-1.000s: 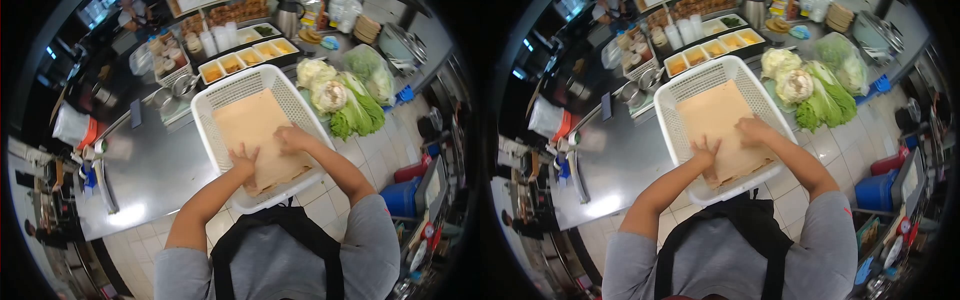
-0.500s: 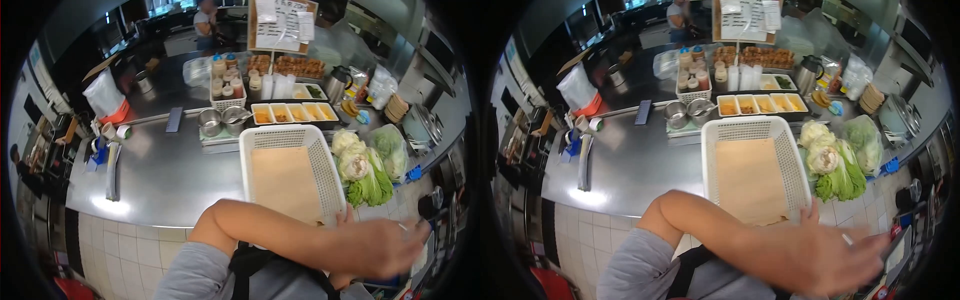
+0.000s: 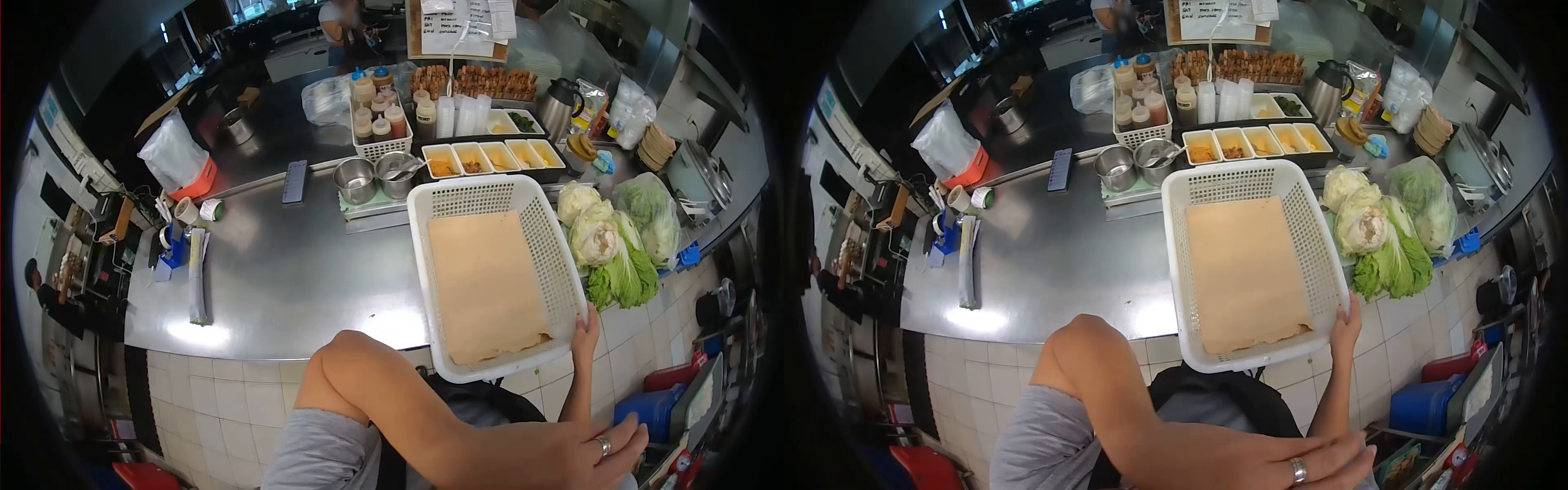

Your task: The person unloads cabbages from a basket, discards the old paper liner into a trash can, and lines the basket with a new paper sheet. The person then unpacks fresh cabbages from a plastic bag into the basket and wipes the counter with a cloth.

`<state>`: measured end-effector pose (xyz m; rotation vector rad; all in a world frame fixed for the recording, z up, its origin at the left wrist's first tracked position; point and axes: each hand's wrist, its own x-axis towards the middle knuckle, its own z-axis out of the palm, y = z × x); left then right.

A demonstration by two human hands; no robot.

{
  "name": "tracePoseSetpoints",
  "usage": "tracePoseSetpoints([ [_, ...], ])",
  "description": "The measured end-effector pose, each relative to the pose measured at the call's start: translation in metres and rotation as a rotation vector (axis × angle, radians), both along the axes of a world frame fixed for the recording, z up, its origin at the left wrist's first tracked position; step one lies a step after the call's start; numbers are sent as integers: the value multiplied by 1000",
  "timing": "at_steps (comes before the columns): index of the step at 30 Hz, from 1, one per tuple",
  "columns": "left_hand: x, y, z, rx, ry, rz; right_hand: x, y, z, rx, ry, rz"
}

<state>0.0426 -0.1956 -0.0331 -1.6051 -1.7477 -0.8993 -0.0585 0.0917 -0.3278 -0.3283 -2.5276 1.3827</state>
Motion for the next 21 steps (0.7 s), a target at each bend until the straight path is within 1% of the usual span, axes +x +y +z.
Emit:
tracePoseSetpoints([
  [2,-3,-5,-5,-177,-58,-68,-9,4,-17,30,101,10],
  [3,-11,-4,-18,-210,16,-61,-14,1,-21,21,145,10],
  [4,-24,0,-37,-235,85,-58,-12,0,-25,-31,114,-15],
  [5,-39,4,-50,-248,45,-20,-9,0,-27,-80,73,-44],
  [6,-55,10,-63,-260,-1,13,-8,-1,-30,-77,95,-56],
  [8,-83,35,-96,-273,-16,113,-5,-2,-36,235,319,-111],
  [9,-88,48,-101,-267,-11,87,1,-8,-18,245,317,-137],
  [11,-89,77,-110,-14,-70,155,11,-30,40,54,385,-283],
  [12,-90,95,-113,-31,-89,67,11,-29,51,-297,264,-294],
  [13,-94,117,-114,24,10,-7,13,-21,61,-659,171,-323],
  [14,-97,142,-118,89,101,-89,16,-14,73,-1041,24,-62],
  [15,-100,168,-138,5,55,-208,25,-1,83,-1409,-80,239],
  [16,-105,194,-160,-79,18,-316,39,17,89,-1432,-21,142],
  [18,-120,224,-180,-256,-18,-300,60,53,108,-1654,56,152],
  [20,-137,247,-184,-360,50,-88,75,86,122,-1860,102,246],
  [21,-151,260,-188,-437,-71,-24,85,110,127,-1862,97,234],
])
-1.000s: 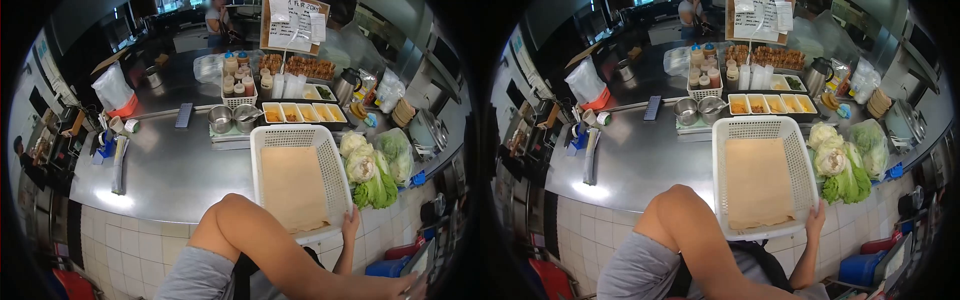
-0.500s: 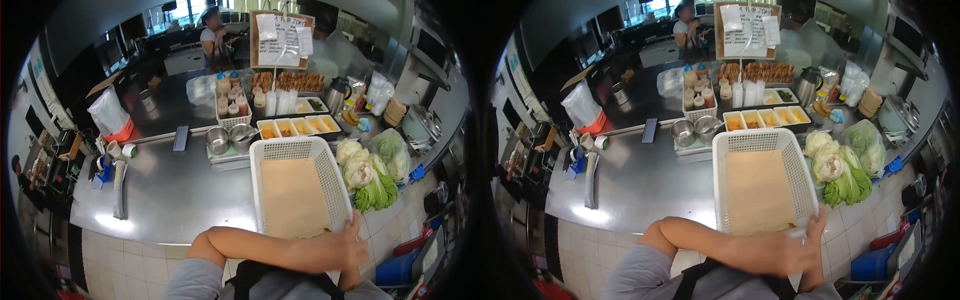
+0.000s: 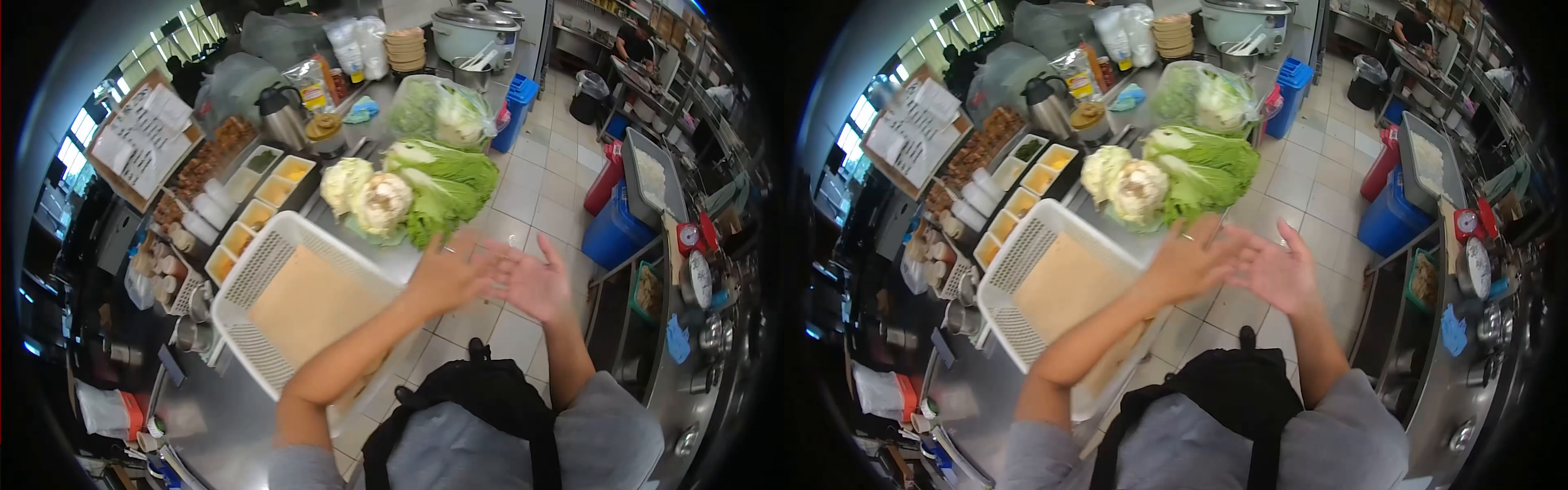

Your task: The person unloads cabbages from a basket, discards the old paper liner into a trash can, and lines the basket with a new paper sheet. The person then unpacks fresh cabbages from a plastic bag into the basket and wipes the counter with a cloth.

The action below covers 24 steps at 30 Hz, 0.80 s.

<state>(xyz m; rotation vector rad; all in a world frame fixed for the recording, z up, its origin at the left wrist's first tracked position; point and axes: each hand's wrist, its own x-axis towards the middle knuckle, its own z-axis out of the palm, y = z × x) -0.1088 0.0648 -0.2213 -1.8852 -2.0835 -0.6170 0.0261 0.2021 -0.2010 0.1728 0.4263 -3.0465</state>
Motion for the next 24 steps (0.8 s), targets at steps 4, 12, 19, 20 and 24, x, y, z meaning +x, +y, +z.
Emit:
tracePoseSetpoints([
  [4,-82,56,-14,-168,-231,200,34,136,-10,819,-144,-352],
  [12,-158,199,-7,-44,-90,305,-47,257,-43,1164,-351,-313],
  [19,-256,264,12,96,-332,864,-218,300,-52,1402,98,-422],
  [20,-271,274,11,102,-334,860,-246,306,-48,1457,164,-467],
  [24,-320,330,2,188,-184,846,-362,355,-36,2014,370,-694],
])
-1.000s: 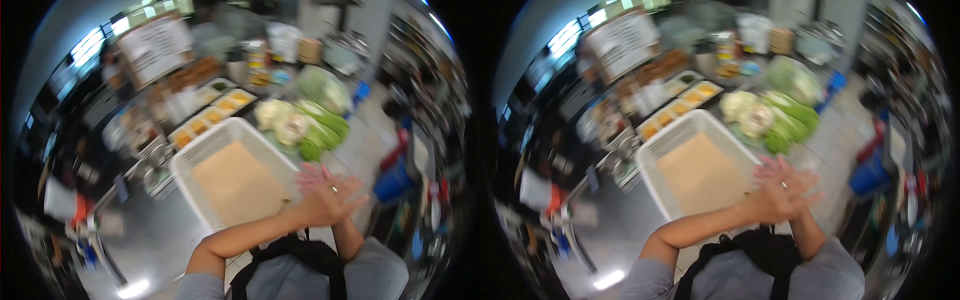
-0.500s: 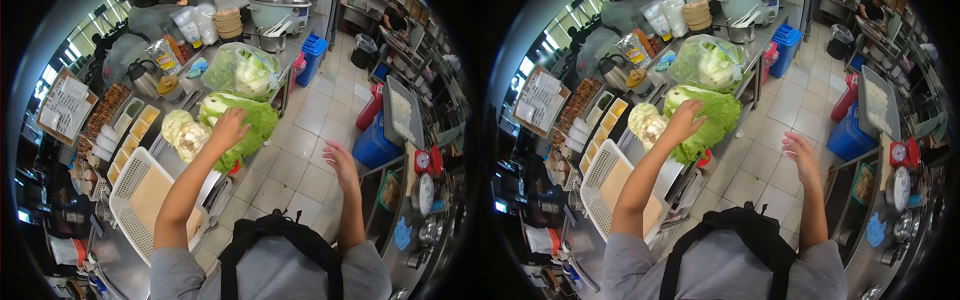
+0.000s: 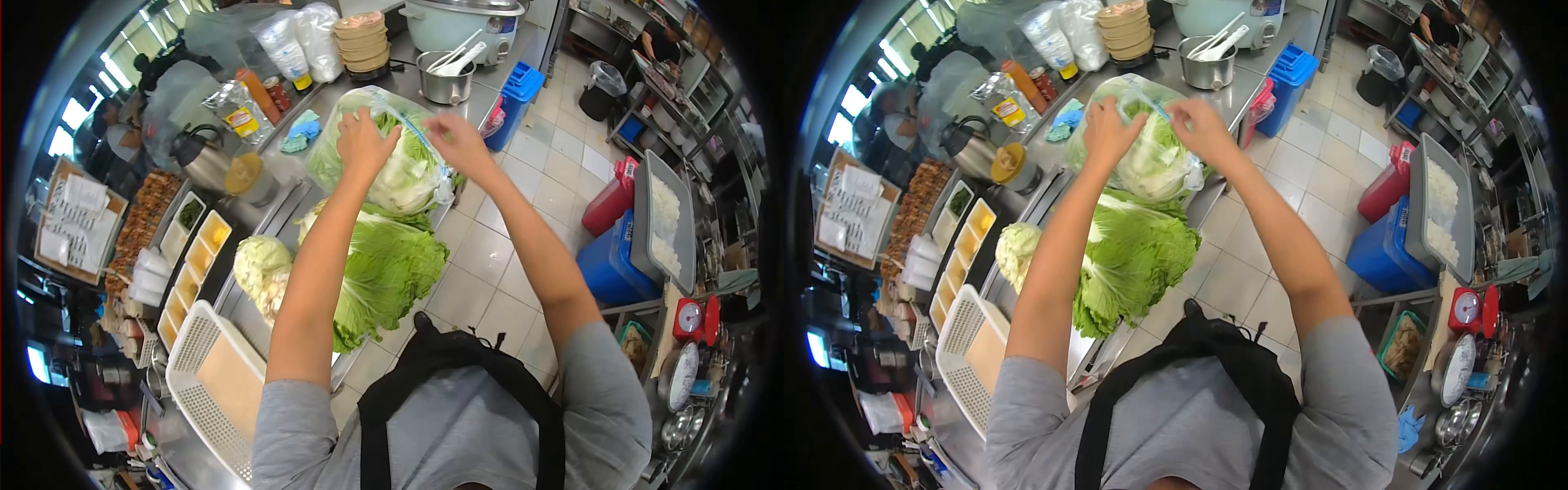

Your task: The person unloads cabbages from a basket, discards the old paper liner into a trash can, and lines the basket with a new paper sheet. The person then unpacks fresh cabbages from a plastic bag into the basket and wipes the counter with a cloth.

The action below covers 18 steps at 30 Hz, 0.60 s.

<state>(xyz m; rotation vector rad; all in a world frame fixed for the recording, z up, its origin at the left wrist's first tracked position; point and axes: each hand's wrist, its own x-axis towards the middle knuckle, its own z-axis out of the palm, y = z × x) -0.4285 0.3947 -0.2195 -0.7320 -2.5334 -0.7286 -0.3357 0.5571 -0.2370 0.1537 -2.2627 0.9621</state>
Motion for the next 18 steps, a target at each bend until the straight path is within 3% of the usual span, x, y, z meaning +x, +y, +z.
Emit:
tracePoseSetpoints([
  [5,-33,35,-6,-175,79,67,-91,21,10,446,71,-3],
  [11,-47,35,-5,-307,82,173,-146,23,-5,523,4,248],
  [14,-55,27,-3,-446,103,261,-164,36,2,416,3,359],
  [18,-47,29,3,-195,78,270,-174,36,1,224,162,516],
])
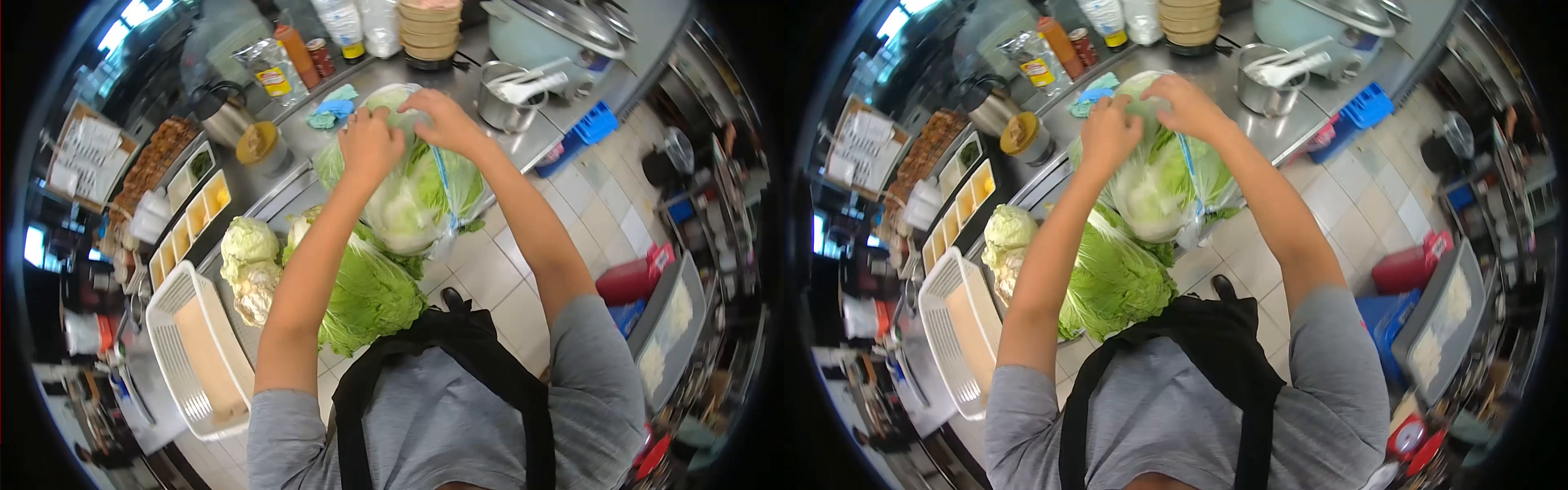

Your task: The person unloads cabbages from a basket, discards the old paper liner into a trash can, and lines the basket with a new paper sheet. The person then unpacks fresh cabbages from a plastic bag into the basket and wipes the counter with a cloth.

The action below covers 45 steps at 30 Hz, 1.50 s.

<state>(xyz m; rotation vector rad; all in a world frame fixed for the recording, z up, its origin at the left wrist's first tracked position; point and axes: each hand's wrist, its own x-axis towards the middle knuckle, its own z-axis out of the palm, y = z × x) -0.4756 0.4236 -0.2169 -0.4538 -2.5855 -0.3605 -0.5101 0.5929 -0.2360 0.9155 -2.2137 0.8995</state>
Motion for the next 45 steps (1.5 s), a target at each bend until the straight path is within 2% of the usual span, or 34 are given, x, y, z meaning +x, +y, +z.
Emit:
tracePoseSetpoints([
  [1,3,6,3,94,29,-6,1,1,2,-8,11,39],
  [2,6,11,4,82,39,29,5,3,1,63,33,-15],
  [4,11,23,-3,-114,133,83,-2,9,-2,115,54,-46],
  [7,-1,29,-16,-115,212,120,-21,14,-6,15,86,127],
  [9,-2,28,-24,-110,218,140,-19,5,-14,-214,13,243],
  [10,-3,26,-29,-5,231,114,-18,0,-20,-221,0,264],
  [11,-4,25,-33,101,247,88,-17,-6,-26,-303,-94,290],
  [13,-11,21,-47,107,241,57,-17,-15,-42,-382,-197,333],
  [15,-16,23,-49,113,254,17,-23,-24,-61,-678,-569,303],
  [16,-15,29,-49,381,97,-12,-27,-24,-63,-680,-565,317],
  [17,-15,32,-47,646,-64,-49,-31,-21,-64,-672,-693,341],
  [18,-17,30,-45,637,-55,-51,-35,-20,-64,-661,-818,364],
  [20,-22,25,-50,1061,-509,-27,-36,-22,-62,-667,-834,347],
  [23,-23,21,-55,1200,-567,-42,-42,-18,-63,-624,-977,514],
  [24,-22,18,-57,1249,-580,-77,-43,-16,-66,-616,-972,516],
  [26,-22,2,-62,1268,-617,-121,-50,-18,-82,-789,-843,662],
  [27,-22,-19,-73,1882,-483,-469,-55,-27,-98,-1140,-607,296],
  [28,-20,-31,-82,2459,-274,-860,-56,-19,-98,-1134,-601,306],
  [29,-14,-30,-82,2450,-266,-870,-57,-6,-93,-1336,-814,595],
  [30,-12,-30,-80,2348,-268,-761,-63,-1,-86,-1521,-1013,907],
  [31,-8,-27,-79,2263,-272,-636,-60,-6,-80,-1543,-1005,850],
  [32,3,-26,-72,2296,-278,-589,-47,-6,-81,-1547,-1048,815],
  [34,3,-43,-47,2176,-293,-374,-51,-10,-69,-1381,-927,584],
  [35,14,-54,-45,2185,-287,-361,-51,-7,-64,-1363,-834,457],
  [37,36,-75,-38,1979,-224,-293,-62,5,-68,-1387,-866,412],
  [38,46,-81,-38,1971,-223,-293,-67,7,-67,-1415,-877,373],
  [40,78,-90,-51,1843,-120,-27,-72,4,-69,-1426,-878,308],
  [42,122,-98,-65,1498,-105,94,-76,1,-66,-1424,-878,249],
  [45,194,-73,-82,1227,-213,197,-72,-1,-68,-1272,-876,113],
])
